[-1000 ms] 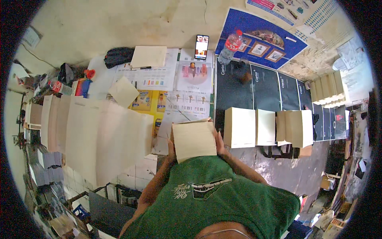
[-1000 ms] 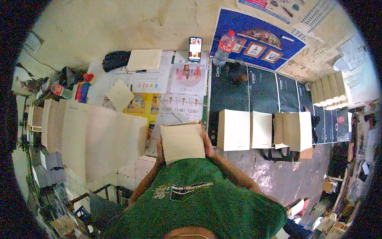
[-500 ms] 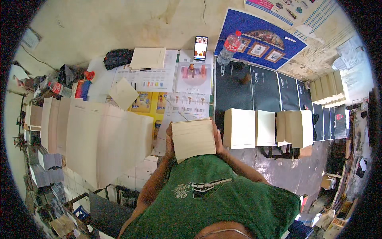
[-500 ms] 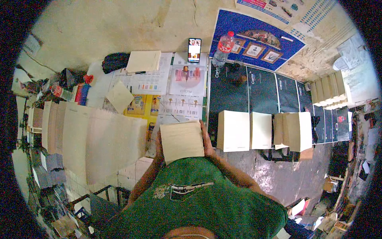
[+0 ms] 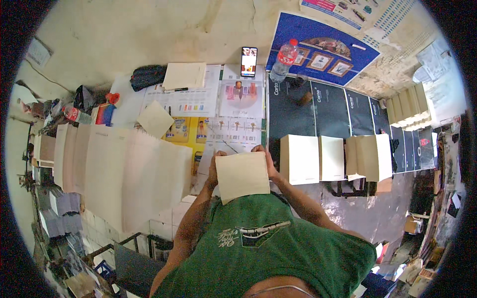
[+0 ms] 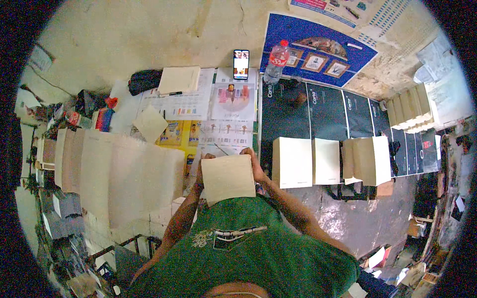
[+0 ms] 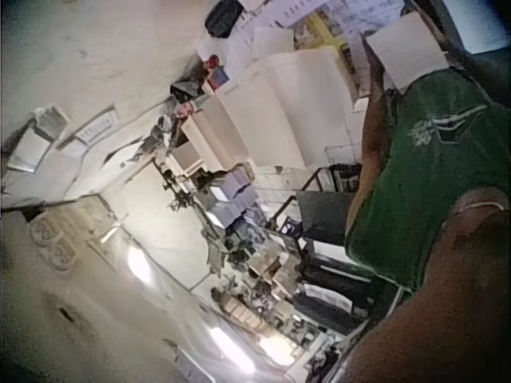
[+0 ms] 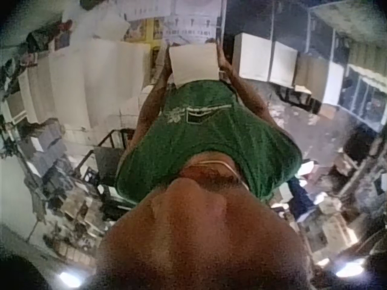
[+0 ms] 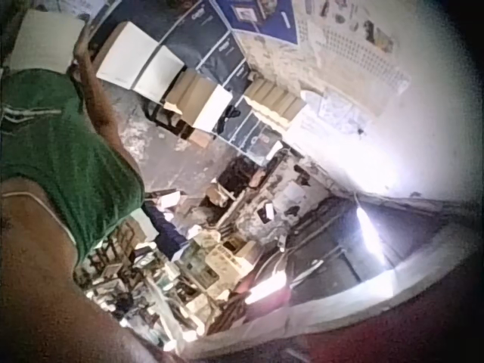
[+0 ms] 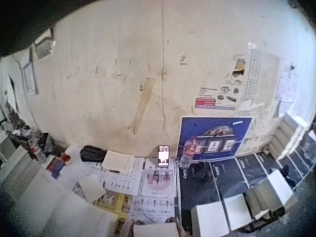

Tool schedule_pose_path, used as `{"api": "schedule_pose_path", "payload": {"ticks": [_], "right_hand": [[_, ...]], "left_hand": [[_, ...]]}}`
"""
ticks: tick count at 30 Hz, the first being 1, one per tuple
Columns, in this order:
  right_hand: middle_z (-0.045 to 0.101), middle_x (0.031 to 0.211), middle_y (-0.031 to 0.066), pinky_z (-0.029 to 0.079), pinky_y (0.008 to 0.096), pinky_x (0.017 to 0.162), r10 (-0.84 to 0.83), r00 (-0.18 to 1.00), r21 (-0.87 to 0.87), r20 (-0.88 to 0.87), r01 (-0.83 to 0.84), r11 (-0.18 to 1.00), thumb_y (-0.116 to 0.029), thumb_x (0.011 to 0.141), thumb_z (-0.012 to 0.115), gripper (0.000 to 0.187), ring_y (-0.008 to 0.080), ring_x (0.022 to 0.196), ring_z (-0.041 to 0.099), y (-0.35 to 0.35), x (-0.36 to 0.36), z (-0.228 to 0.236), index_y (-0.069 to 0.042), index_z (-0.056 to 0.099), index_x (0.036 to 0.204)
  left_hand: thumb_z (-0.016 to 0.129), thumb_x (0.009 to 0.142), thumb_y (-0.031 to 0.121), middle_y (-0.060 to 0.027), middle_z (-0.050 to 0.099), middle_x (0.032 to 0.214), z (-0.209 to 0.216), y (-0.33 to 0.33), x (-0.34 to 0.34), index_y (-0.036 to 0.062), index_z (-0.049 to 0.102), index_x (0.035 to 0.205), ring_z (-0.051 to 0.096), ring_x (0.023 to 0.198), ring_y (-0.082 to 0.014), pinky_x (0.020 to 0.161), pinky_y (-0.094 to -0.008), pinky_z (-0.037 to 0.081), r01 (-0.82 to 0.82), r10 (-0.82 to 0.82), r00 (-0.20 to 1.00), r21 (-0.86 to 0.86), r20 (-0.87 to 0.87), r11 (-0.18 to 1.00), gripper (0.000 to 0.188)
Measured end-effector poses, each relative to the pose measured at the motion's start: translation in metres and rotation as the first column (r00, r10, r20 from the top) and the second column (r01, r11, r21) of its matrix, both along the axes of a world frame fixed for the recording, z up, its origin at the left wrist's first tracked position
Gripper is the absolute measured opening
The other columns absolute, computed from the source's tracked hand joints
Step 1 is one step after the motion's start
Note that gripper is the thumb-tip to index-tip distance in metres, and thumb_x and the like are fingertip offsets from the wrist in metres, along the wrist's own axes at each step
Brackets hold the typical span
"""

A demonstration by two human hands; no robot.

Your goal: The person picks up groups of paper sheets from several piles on a table and aligns them into a single stack by tapping the edges against the table and their hands.

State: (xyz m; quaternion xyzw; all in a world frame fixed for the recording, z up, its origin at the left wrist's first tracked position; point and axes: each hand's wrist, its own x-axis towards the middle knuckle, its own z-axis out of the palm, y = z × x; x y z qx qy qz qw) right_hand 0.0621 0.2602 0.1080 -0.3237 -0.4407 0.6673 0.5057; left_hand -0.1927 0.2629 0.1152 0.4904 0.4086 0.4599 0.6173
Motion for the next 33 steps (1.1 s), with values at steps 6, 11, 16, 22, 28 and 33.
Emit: {"api": "schedule_pose_path", "payload": {"ticks": [6,11,16,22,28,33], "right_hand": [[0.050,0.127,0.0090,0.038,0.0375,0.103,-0.023,0.992,-0.082,0.127,0.034,0.996,-0.059,0.102,0.024,0.064,0.0193,0.117,0.049,-0.032,-0.002,0.054,-0.008,0.038,0.139],[0.018,0.160,0.0102,0.023,0.0418,0.117,-0.091,0.953,-0.277,-0.290,0.007,0.961,-0.053,0.101,0.036,0.074,0.0224,0.144,0.023,-0.064,-0.013,0.050,-0.013,0.008,0.158],[0.010,0.163,0.0068,0.021,0.0424,0.118,0.016,0.981,-0.153,-0.195,-0.046,0.987,-0.056,0.101,0.031,0.075,0.0208,0.146,0.018,-0.068,-0.006,0.002,-0.013,0.007,0.158],[0.019,0.161,0.0120,0.024,0.0417,0.117,0.131,0.984,-0.036,0.119,-0.127,0.991,-0.049,0.100,0.034,0.072,0.0237,0.145,0.024,-0.044,0.025,0.020,-0.007,0.015,0.156],[0.029,0.157,0.0190,0.027,0.0432,0.117,0.285,0.645,0.034,0.709,-0.435,0.900,-0.021,0.089,0.062,0.081,0.0345,0.143,0.031,-0.014,0.066,0.031,-0.004,0.017,0.154],[0.023,0.157,0.0238,0.024,0.0499,0.117,0.103,0.269,0.090,0.958,-0.619,0.780,-0.019,0.074,0.079,0.109,0.0404,0.145,0.024,-0.018,0.069,0.066,-0.004,0.007,0.155]], "left_hand": [[0.039,0.102,0.041,-0.0064,0.049,0.106,0.004,-0.055,0.002,0.0057,0.045,0.116,0.049,0.097,-0.0187,0.087,-0.0342,0.044,-0.099,0.122,0.978,-0.140,0.168,0.985,0.039],[0.042,0.101,0.034,-0.0103,0.049,0.120,-0.008,-0.086,0.009,0.0050,0.041,0.128,0.048,0.110,-0.0223,0.095,-0.0369,0.042,-0.005,0.155,0.882,-0.319,0.445,0.948,0.040],[0.045,0.100,0.027,-0.0143,0.048,0.134,-0.024,-0.082,0.007,0.0043,0.037,0.141,0.048,0.122,-0.0259,0.103,-0.0396,0.041,-0.022,0.161,0.888,-0.310,0.430,0.951,0.048],[0.051,0.098,0.026,-0.0199,0.046,0.144,0.019,-0.051,-0.031,0.0026,0.034,0.148,0.046,0.132,-0.0342,0.111,-0.0451,0.035,-0.020,0.063,0.914,0.112,-0.400,0.994,0.057],[0.073,0.077,0.015,-0.0222,0.041,0.148,0.072,-0.041,-0.058,0.0012,0.026,0.150,0.040,0.136,-0.0377,0.114,-0.0451,0.032,0.401,-0.086,0.582,0.194,-0.808,0.895,0.088],[0.086,0.058,0.020,-0.0229,0.032,0.152,0.131,-0.029,-0.043,0.0026,0.012,0.153,0.035,0.139,-0.0384,0.113,-0.0459,0.033,0.640,-0.294,0.386,0.025,-0.874,0.768,0.122]]}}
